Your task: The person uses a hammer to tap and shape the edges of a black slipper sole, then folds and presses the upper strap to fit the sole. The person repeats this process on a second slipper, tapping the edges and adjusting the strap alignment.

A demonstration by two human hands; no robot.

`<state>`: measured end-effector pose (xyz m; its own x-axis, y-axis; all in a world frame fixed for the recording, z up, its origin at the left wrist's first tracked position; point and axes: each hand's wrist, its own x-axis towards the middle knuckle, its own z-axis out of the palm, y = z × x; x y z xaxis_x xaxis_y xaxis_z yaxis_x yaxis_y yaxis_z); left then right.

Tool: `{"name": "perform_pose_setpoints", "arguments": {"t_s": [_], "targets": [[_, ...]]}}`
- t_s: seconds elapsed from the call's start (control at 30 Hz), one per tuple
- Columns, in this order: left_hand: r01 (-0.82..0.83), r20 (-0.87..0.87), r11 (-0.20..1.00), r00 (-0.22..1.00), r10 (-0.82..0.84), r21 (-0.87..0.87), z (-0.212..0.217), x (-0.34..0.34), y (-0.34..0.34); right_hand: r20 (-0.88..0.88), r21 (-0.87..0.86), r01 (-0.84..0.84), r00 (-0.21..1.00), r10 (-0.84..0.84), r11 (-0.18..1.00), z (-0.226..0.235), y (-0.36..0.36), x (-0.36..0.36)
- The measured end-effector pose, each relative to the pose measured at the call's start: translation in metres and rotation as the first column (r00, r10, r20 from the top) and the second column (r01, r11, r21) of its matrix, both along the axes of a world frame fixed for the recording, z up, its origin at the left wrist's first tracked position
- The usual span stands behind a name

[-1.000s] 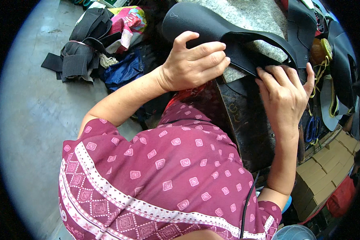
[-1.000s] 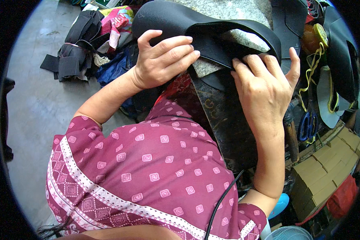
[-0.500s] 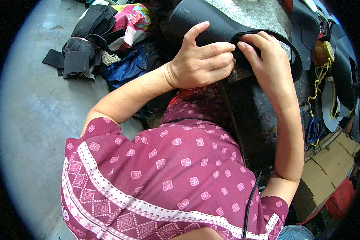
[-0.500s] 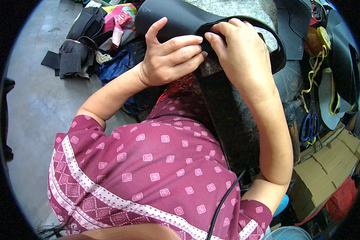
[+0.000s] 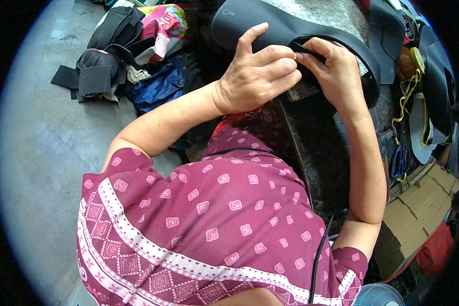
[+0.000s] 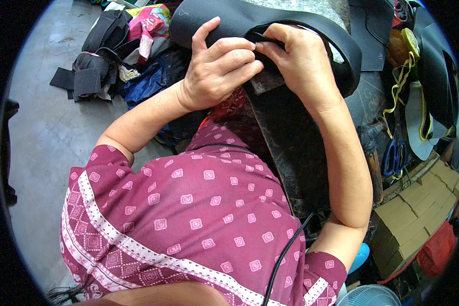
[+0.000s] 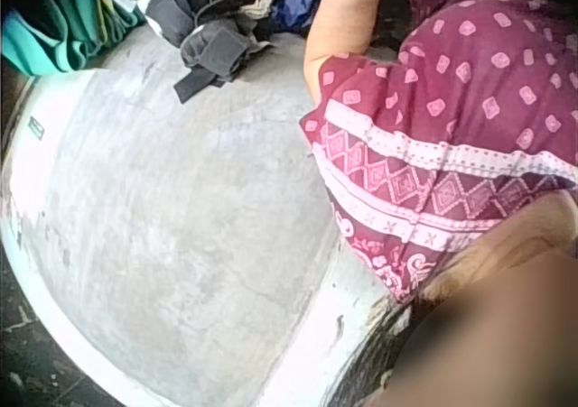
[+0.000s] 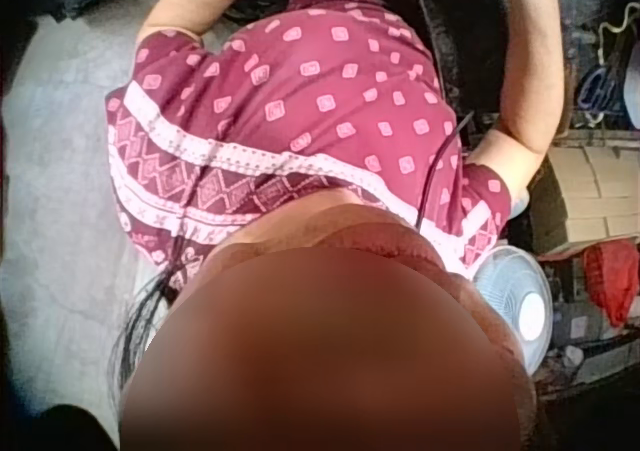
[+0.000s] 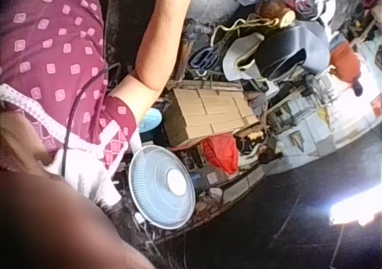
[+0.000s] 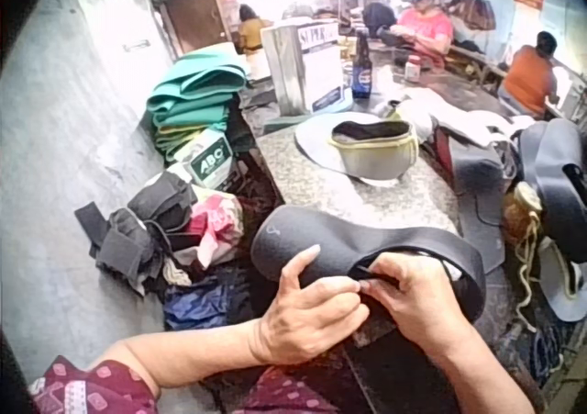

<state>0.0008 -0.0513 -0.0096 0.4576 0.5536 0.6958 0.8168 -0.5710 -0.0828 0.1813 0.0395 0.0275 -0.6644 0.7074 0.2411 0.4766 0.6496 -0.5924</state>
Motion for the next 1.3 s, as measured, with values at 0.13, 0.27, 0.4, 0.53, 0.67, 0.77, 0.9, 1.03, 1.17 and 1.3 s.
{"name": "perform_pose_setpoints", "arguments": {"t_s": [0.13,0.27,0.4,0.53,0.67,0.77,0.9,1.03,1.17,1.3], "targets": [[0.009,0.004,1.0,1.0,-0.009,0.005,0.0,-0.001,-0.001,0.031,-0.073,0.036,0.999,-0.034,0.997,0.005,-0.002,0.003],[-0.028,-0.057,1.0,0.998,0.028,0.004,0.003,0.0,-0.006,-0.07,0.105,-0.007,0.997,0.015,0.994,0.019,-0.015,0.014],[-0.08,-0.079,0.996,0.994,0.077,-0.032,0.006,0.003,-0.011,0.029,0.362,-0.145,0.989,0.145,0.921,0.028,-0.039,0.038],[-0.111,-0.122,0.992,0.987,0.102,-0.068,0.008,0.003,-0.015,0.192,0.363,-0.15,0.978,0.084,0.92,0.022,-0.052,0.054],[-0.131,-0.106,0.99,0.987,0.125,-0.057,0.005,0.006,-0.018,0.187,0.398,-0.138,0.98,0.067,0.907,0.014,-0.051,0.059],[-0.17,-0.101,0.983,0.982,0.163,-0.07,0.002,0.011,-0.02,0.172,0.407,-0.127,0.983,0.061,0.905,0.011,-0.051,0.059],[-0.206,-0.11,0.976,0.974,0.197,-0.072,0.004,0.014,-0.021,0.181,0.434,-0.113,0.983,0.036,0.894,0.009,-0.054,0.061],[-0.2,-0.062,0.967,0.979,0.192,-0.159,0.012,0.014,-0.02,0.176,0.441,-0.105,0.984,0.029,0.892,0.007,-0.055,0.062],[-0.145,-0.103,0.974,0.986,0.128,-0.172,0.023,0.009,-0.009,0.141,0.451,-0.095,0.989,0.034,0.887,0.009,-0.051,0.06],[-0.004,-0.072,0.996,0.997,-0.002,-0.094,0.04,0.002,0.007,0.246,0.447,-0.103,0.969,-0.011,0.888,0.026,-0.046,0.057]]}}
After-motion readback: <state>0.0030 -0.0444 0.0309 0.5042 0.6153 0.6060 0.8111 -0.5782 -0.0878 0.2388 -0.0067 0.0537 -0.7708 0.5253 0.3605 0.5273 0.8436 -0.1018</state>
